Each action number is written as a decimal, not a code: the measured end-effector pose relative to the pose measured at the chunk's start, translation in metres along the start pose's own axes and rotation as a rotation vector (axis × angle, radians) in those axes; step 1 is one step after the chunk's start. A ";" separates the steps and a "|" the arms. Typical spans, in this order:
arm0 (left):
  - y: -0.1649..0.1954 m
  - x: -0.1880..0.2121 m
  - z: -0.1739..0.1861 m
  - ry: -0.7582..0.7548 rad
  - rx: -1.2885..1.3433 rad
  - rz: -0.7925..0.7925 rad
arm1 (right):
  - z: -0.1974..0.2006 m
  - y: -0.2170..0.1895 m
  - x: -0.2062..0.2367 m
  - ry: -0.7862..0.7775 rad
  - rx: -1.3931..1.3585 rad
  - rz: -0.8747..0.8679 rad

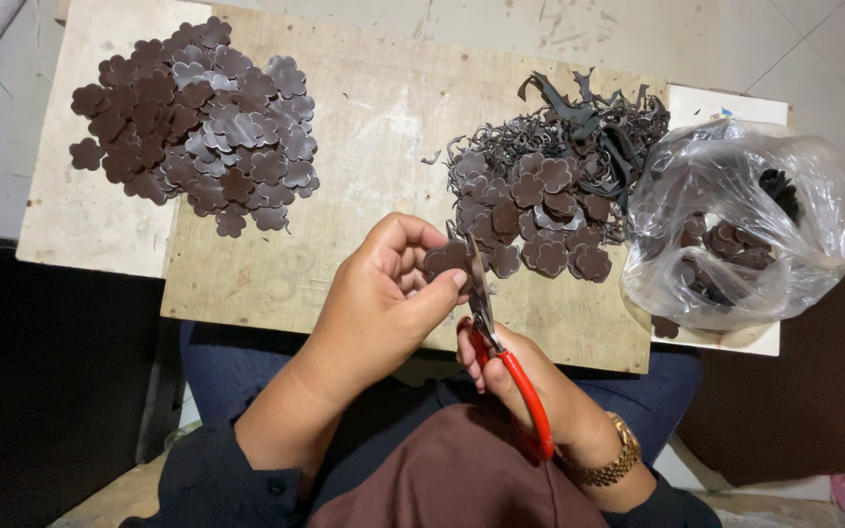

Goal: The person sits on the floor and uses red-handled scissors to trim the edges of small brown flower-shaped leather pieces. They pick up each piece, trim it, and place it into a pile on the wooden board. Trimmed scraps accumulate beside the pile.

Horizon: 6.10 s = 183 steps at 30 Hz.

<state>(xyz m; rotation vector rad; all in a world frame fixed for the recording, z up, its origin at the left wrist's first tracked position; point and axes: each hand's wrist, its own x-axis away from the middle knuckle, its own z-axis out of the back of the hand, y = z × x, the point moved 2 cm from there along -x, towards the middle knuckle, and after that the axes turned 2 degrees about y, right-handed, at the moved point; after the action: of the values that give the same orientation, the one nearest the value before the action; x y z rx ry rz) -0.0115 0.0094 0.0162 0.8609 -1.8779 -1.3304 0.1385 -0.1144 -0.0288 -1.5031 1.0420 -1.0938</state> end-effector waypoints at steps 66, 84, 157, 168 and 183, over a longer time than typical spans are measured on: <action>-0.012 0.000 0.004 -0.165 0.185 0.209 | -0.003 0.007 0.002 0.008 -0.113 0.019; -0.014 0.001 0.007 -0.100 0.135 0.082 | 0.001 0.008 0.005 -0.044 -0.096 0.027; -0.025 -0.002 0.007 -0.012 0.190 0.087 | -0.008 0.010 0.001 0.114 -0.241 -0.037; -0.019 -0.002 0.012 0.008 0.123 0.135 | -0.008 0.015 0.003 0.107 -0.195 -0.054; -0.022 -0.005 0.018 0.022 0.113 0.179 | -0.007 0.023 0.004 0.103 -0.215 -0.106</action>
<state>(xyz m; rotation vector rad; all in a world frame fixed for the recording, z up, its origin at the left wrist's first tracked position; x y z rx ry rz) -0.0202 0.0173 -0.0099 0.7403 -1.9781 -1.1114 0.1309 -0.1236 -0.0500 -1.7040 1.1932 -1.1726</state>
